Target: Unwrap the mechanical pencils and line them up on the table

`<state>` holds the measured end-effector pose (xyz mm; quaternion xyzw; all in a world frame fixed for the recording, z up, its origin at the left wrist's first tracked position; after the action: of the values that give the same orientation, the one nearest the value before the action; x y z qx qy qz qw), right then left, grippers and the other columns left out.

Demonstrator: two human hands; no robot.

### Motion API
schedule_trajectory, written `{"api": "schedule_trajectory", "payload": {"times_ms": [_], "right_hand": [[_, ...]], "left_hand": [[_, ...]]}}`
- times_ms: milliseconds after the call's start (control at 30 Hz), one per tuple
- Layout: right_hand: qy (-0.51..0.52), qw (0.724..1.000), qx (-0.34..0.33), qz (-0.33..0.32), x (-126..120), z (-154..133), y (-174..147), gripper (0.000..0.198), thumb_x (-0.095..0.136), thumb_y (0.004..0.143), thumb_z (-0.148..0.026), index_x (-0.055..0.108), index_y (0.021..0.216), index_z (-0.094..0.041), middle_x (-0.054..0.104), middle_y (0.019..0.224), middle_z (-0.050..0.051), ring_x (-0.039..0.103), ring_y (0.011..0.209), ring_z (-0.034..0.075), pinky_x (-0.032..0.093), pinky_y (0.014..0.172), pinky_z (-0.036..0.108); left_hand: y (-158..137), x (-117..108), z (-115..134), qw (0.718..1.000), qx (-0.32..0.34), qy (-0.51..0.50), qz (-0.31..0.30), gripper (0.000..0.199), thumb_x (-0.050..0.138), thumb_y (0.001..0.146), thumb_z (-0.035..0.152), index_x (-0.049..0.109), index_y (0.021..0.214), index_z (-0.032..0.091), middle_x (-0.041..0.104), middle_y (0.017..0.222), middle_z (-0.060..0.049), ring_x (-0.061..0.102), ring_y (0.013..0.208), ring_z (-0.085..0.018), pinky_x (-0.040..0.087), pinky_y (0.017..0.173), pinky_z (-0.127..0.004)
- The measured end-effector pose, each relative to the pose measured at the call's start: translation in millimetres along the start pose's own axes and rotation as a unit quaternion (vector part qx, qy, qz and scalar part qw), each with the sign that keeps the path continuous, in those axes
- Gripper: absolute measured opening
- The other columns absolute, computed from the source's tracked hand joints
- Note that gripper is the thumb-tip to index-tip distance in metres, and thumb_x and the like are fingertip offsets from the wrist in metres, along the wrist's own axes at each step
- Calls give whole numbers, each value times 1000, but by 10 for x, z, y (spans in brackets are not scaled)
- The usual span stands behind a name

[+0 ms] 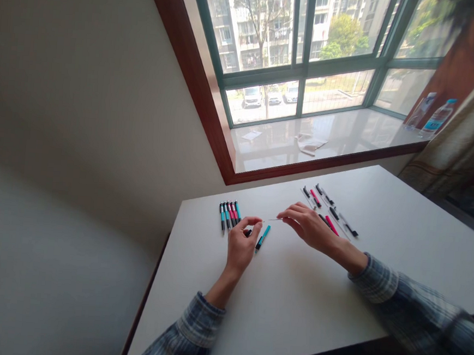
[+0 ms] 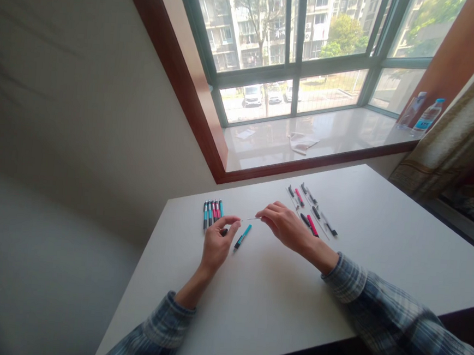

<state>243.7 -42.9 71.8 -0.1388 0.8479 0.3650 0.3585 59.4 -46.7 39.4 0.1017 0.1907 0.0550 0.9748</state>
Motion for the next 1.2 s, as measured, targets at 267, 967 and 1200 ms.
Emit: {"api": "schedule_trajectory", "payload": {"times_ms": [267, 967, 1200], "right_hand": [[-4, 1000, -3, 12, -8, -23, 1, 19, 56, 104, -26, 74, 112, -23, 75, 101, 8, 66, 96, 24, 56, 85, 41], [19, 1000, 1, -6, 54, -77, 2, 15, 63, 101, -24, 76, 108, -23, 78, 96, 7, 67, 93, 24, 56, 84, 39], [75, 997, 29, 4, 163, -8, -43, 18, 67, 99, -26, 76, 114, -24, 77, 96, 8, 70, 90, 22, 56, 83, 36]], "left_hand": [[-3, 24, 12, 1000, 5, -4, -9, 28, 65, 92, 43, 76, 96, 17, 77, 99, -6, 69, 87, -20, 53, 72, -29], [-24, 115, 82, 998, 23, -1, -54, 20, 68, 92, 39, 76, 96, 21, 78, 102, -5, 71, 96, -21, 53, 79, -29], [-53, 136, 129, 998, 23, -24, -54, 27, 71, 91, 35, 67, 114, 23, 76, 108, -7, 72, 102, -21, 51, 79, -28]]}}
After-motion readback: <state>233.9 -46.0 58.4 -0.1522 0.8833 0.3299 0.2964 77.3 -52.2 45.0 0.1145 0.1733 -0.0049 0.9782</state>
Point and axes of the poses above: each hand's wrist, its own y-axis towards the middle knuckle, its own x-axis out of the palm, z = x × y, the point moved 10 cm from there along y, towards the middle knuckle
